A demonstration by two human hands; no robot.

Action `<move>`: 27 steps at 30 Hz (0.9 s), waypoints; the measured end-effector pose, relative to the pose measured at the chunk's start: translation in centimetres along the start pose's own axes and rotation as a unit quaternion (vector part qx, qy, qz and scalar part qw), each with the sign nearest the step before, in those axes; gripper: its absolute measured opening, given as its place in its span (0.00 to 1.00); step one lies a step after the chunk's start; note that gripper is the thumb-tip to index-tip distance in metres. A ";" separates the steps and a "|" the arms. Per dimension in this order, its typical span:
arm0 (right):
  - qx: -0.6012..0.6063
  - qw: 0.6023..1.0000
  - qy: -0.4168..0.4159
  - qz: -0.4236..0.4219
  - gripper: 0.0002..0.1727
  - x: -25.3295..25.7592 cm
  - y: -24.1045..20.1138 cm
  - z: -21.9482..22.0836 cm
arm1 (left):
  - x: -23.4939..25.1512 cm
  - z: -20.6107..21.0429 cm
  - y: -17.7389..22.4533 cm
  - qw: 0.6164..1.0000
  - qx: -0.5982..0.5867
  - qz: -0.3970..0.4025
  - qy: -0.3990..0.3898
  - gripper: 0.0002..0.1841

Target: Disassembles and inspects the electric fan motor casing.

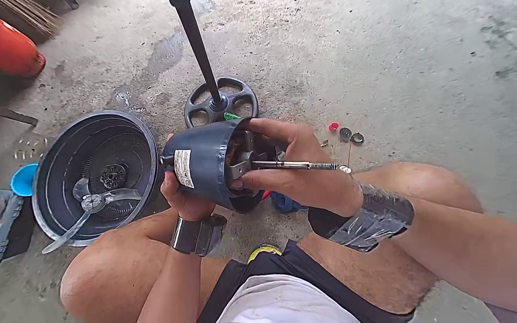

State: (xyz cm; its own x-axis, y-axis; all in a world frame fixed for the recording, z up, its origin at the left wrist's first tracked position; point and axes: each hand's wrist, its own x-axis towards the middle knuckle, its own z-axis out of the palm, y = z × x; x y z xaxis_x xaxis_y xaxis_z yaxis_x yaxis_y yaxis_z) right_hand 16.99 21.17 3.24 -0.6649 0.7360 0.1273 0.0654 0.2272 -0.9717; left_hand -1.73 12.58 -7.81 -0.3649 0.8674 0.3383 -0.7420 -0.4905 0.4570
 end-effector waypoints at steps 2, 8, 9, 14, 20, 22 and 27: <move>0.051 0.998 0.002 0.025 0.35 0.1 0.0 0.4 | 0.3 -0.9 0.2 1.000 0.025 0.006 -0.009 0.19; 0.099 0.995 0.008 0.028 0.35 0.9 -0.5 0.0 | 1.7 -0.2 1.6 0.996 0.084 -0.041 -0.004 0.21; 0.113 0.993 0.015 0.035 0.35 1.0 -0.8 -0.1 | 1.9 0.6 1.8 0.994 0.094 -0.061 0.018 0.24; 0.116 0.988 0.011 0.101 0.22 1.1 -0.4 -1.2 | 1.8 0.9 2.6 0.964 0.088 -0.224 0.112 0.40; 0.035 0.989 -0.122 0.080 0.34 1.6 -1.1 -2.1 | -0.1 -2.4 1.4 0.947 0.015 -0.295 0.130 0.48; 0.041 0.983 -0.173 0.052 0.47 1.5 -0.8 -2.4 | -0.5 -3.1 1.2 0.953 0.029 -0.268 0.136 0.44; 0.001 0.987 -0.155 -0.037 0.54 0.2 -0.5 -1.8 | -1.8 -5.6 -0.1 0.969 0.069 -0.131 0.198 0.36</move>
